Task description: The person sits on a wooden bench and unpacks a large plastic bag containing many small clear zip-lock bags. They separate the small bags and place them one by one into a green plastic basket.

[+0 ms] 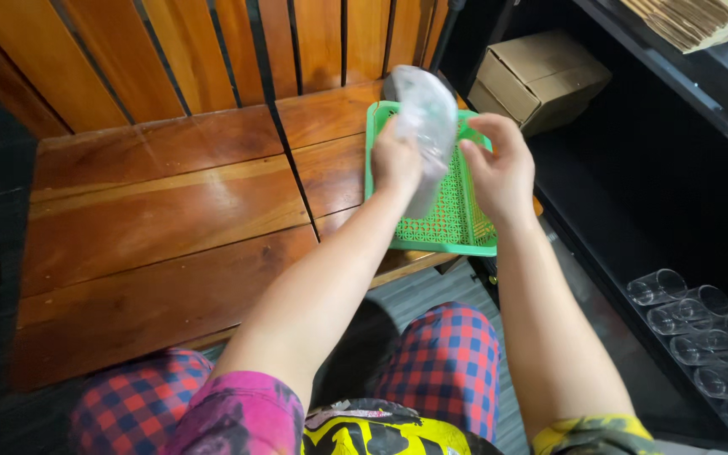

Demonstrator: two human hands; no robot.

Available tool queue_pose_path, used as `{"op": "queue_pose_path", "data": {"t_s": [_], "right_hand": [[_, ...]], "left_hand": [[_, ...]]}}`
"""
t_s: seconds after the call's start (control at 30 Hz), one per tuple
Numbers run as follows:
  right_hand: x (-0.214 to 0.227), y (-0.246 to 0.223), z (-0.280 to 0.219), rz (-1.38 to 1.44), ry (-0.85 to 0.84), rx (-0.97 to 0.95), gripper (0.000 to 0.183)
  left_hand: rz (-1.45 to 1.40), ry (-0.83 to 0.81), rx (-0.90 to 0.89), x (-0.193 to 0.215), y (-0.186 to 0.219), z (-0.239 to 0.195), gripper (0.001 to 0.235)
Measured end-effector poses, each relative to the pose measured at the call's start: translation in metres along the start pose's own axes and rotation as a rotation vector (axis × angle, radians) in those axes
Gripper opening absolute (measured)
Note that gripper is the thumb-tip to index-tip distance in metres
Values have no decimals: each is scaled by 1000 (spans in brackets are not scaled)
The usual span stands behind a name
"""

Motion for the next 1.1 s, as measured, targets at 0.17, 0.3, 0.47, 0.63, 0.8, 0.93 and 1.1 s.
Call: {"op": "queue_pose_path", "data": {"t_s": [0.17, 0.3, 0.47, 0.63, 0.8, 0.93, 1.1], "right_hand": [[-11, 19, -29, 211, 180, -162, 33], [-56, -7, -49, 828, 80, -399, 40], [-139, -41, -68, 1295, -203, -500, 79], [-214, -48, -85, 1412, -160, -556, 78], [-252, -37, -107, 1248, -121, -682, 79], [-262, -24, -112, 1178, -138, -707, 93], [-272, -7, -109, 1086, -89, -634, 91]], "left_hand": [[-677, 132, -106, 40, 40, -7, 40], [-863, 164, 194, 105, 102, -52, 75], [-1149, 151, 108, 183, 83, -83, 51], [-1185, 132, 175, 236, -2, -107, 30], [-968, 59, 149, 294, -8, -127, 85], [-859, 188, 275, 324, -36, -132, 52], [-255, 284, 160, 354, -113, -113, 60]]}}
Point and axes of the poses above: each hand's wrist, its own z-axis towards the middle knuckle, its own x-axis out of the back of the hand, y = z × x, the point moved 4 cm from there along z, towards the middle knuckle, and after that the axes turned 9 degrees about -y, right-handed, at the moved point
